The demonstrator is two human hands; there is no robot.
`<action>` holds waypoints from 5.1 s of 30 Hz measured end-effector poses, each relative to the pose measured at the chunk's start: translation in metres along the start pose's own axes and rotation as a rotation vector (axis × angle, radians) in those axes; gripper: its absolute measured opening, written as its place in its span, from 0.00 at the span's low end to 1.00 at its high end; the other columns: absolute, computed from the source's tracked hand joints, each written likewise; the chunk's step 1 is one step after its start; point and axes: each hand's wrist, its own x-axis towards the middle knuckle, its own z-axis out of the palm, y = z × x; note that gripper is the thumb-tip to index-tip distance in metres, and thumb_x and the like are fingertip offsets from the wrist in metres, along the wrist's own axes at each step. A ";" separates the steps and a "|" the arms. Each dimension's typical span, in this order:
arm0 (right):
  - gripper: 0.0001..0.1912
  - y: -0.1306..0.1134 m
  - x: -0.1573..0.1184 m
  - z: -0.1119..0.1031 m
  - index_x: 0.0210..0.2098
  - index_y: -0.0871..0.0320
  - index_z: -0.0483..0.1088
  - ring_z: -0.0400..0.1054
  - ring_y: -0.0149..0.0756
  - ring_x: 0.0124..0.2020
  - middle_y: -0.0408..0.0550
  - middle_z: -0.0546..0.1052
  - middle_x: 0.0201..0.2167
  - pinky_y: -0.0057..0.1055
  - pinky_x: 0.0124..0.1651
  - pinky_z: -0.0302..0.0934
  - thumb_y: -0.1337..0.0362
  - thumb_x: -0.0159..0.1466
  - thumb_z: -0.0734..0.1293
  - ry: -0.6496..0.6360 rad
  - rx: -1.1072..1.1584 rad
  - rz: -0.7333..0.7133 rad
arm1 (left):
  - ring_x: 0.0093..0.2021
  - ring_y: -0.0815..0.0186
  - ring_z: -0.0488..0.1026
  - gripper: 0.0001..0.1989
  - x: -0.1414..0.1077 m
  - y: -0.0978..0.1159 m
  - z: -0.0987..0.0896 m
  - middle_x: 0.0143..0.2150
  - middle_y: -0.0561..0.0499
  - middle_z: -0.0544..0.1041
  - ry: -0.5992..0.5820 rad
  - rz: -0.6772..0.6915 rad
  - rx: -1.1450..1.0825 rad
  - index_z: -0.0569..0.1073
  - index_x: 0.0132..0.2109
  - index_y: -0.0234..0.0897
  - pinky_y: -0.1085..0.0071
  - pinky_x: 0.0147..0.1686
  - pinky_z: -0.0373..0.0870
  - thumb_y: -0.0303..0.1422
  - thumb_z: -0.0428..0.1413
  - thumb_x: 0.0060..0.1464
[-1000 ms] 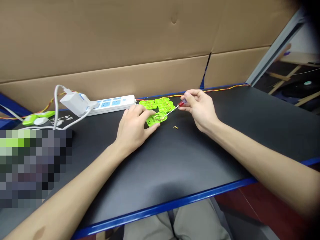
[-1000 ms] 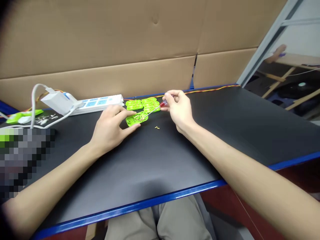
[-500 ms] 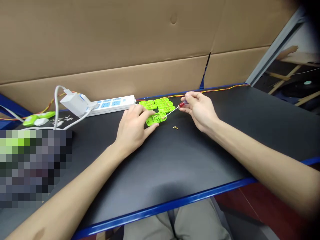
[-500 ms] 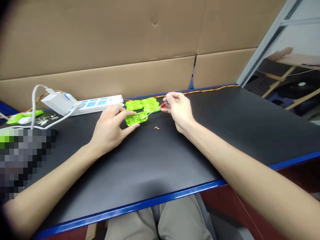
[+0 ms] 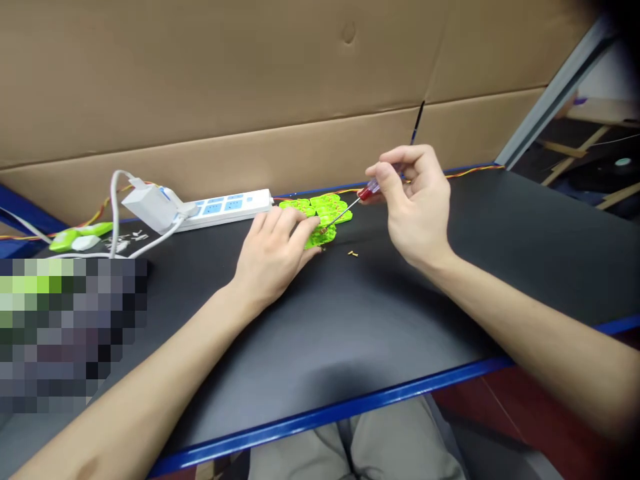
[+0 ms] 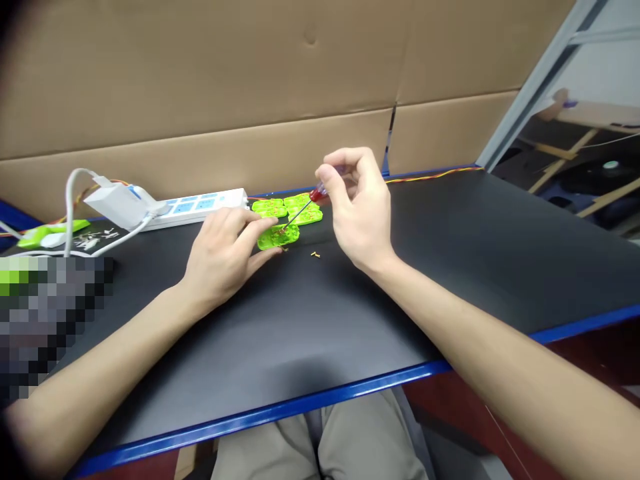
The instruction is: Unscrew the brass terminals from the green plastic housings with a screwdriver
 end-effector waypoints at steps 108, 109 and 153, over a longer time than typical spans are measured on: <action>0.08 -0.008 -0.009 -0.002 0.44 0.53 0.70 0.72 0.26 0.26 0.41 0.77 0.37 0.29 0.31 0.69 0.67 0.65 0.66 -0.157 -0.367 -0.358 | 0.43 0.59 0.71 0.11 -0.011 -0.026 -0.027 0.42 0.49 0.74 -0.556 -0.227 -0.516 0.71 0.45 0.41 0.66 0.41 0.66 0.41 0.54 0.58; 0.08 -0.009 -0.009 -0.002 0.44 0.52 0.70 0.72 0.26 0.27 0.41 0.77 0.37 0.29 0.31 0.70 0.66 0.65 0.66 -0.152 -0.351 -0.350 | 0.43 0.59 0.70 0.11 -0.011 -0.025 -0.030 0.42 0.50 0.74 -0.563 -0.217 -0.531 0.71 0.45 0.41 0.67 0.41 0.65 0.41 0.54 0.58; 0.09 -0.033 -0.026 0.004 0.44 0.54 0.69 0.75 0.29 0.32 0.43 0.78 0.38 0.30 0.38 0.74 0.66 0.64 0.67 -0.306 -0.146 -0.352 | 0.42 0.61 0.71 0.08 -0.001 0.015 -0.044 0.40 0.52 0.76 -0.530 -0.114 -0.803 0.74 0.40 0.39 0.67 0.43 0.66 0.39 0.59 0.56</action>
